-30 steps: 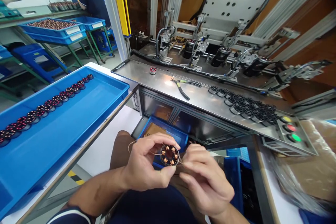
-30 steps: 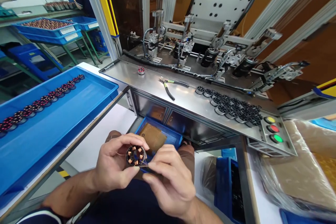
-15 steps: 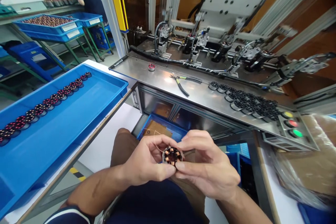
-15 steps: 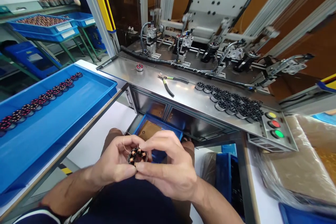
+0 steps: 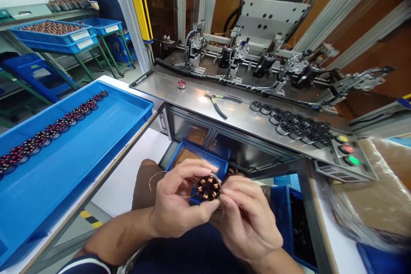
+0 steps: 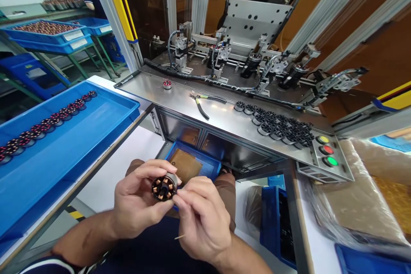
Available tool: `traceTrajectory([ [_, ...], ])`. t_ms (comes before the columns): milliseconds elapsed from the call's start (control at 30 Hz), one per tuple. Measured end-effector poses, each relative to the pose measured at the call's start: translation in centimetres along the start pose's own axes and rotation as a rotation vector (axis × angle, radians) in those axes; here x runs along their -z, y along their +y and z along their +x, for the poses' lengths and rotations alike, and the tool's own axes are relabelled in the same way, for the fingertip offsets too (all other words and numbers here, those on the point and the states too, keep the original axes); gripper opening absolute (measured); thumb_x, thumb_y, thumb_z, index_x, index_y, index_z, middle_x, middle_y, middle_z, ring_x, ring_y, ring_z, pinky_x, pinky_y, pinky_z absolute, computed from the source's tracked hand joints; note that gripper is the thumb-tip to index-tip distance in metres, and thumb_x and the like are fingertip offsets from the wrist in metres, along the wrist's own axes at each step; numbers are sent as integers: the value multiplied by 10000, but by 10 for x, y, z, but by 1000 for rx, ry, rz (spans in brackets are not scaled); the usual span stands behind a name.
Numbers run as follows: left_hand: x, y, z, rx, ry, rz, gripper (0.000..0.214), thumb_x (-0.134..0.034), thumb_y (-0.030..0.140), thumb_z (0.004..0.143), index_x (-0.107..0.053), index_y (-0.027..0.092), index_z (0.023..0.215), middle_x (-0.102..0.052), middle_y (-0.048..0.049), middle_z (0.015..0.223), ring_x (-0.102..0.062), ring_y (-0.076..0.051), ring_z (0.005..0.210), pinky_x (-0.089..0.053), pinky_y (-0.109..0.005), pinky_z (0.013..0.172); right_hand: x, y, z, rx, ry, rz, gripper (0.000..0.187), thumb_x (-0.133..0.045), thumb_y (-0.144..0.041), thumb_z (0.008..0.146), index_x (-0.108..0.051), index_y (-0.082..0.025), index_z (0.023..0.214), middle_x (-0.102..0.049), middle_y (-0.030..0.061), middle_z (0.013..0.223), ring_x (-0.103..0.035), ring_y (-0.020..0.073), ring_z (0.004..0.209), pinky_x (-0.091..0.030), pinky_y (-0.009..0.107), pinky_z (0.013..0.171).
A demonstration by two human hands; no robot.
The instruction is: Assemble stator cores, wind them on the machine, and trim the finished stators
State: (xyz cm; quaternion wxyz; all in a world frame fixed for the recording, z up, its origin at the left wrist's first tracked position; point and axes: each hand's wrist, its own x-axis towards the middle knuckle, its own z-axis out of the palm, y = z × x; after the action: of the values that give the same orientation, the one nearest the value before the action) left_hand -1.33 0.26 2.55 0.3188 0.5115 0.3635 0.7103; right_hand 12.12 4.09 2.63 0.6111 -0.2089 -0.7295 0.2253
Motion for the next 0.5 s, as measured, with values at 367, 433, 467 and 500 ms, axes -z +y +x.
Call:
traceTrajectory([
  [367,19,-3,0,497,-239,-221,614,-879,385,680,-593,197,1189,-671,-60,1017,-647,-155,879,-531,-245,785,1,13,5,-89,-58,93,134,-536,-76,914,-608,-188,929,-590,31,772,-597,160,708,-526,295,604],
  [433,25,-5,2,564,-356,-340,481,-780,425,797,-584,196,1173,-666,-33,891,-635,-126,773,-506,-228,715,5,13,9,-67,-92,83,128,-540,-84,920,-610,-190,935,-600,34,767,-608,160,694,-534,292,589],
  [467,26,-6,2,577,-382,-399,433,-732,432,842,-575,198,1170,-667,-27,851,-637,-123,744,-500,-229,694,6,14,10,-59,-110,73,123,-543,-91,923,-611,-192,938,-605,35,767,-614,162,690,-537,290,581],
  [500,27,-7,2,578,-387,-446,402,-697,436,870,-567,198,1167,-668,-24,818,-644,-126,724,-499,-231,676,8,14,10,-52,-123,61,119,-546,-96,924,-611,-194,938,-609,35,767,-620,163,688,-540,289,575],
])
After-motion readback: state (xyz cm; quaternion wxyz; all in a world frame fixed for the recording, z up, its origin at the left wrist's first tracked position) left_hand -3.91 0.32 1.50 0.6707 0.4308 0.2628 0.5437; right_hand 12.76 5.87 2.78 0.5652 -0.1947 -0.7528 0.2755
